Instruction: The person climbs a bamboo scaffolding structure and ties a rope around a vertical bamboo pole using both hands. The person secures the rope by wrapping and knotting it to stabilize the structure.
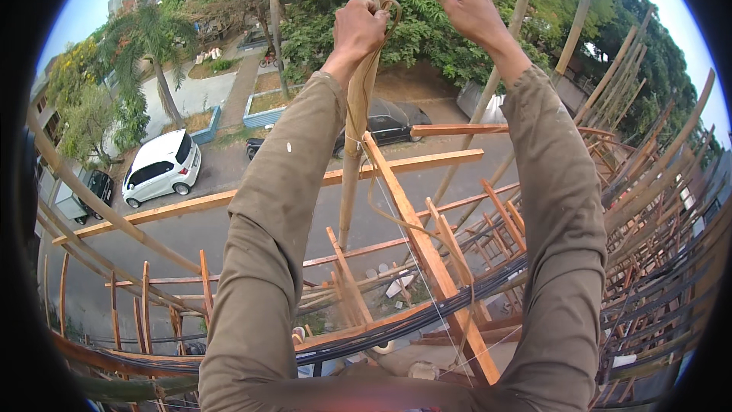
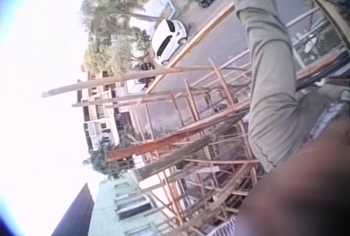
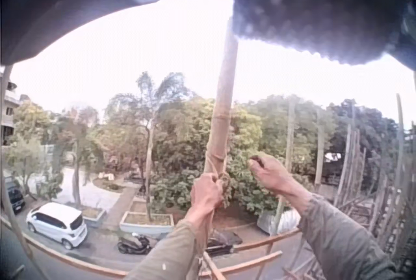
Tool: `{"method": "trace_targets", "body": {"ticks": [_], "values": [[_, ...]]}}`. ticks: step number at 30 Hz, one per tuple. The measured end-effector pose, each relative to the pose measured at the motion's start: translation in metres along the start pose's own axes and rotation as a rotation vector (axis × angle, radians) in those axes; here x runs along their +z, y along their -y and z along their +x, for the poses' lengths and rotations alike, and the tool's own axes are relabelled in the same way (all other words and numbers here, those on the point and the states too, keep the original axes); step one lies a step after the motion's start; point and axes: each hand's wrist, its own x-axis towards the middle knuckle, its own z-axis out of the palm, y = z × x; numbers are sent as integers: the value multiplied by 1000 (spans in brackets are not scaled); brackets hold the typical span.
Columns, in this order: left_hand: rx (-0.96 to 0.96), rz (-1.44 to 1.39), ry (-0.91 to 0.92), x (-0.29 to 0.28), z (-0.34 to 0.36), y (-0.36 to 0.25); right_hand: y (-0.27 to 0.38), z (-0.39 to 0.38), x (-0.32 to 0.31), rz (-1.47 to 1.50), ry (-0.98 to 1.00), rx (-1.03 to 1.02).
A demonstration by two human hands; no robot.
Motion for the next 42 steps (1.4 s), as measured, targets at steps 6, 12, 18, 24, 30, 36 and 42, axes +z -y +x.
{"method": "trace_targets", "body": {"ticks": [6, 12, 18, 24, 30, 36, 42], "values": [[105, 24, -59, -1, 11, 5, 48, 20, 66, 361, 195, 413], [101, -185, 71, -15, 36, -9, 25, 24, 9, -121, 86, 192], [54, -264, 199, 1, 68, -26, -14, 53, -24, -327, 19, 255], [480, 32, 1, -9, 96, 11, -53, 82, -21, -331, -141, 342], [234, 110, -7, -37, 108, 54, -75, 82, -23, -532, -49, 453], [94, 32, 63, -40, 109, 54, -75, 67, -16, -502, -77, 392], [125, 201, -35, -46, 113, 57, -65, 71, -17, -588, -94, 454]]}}
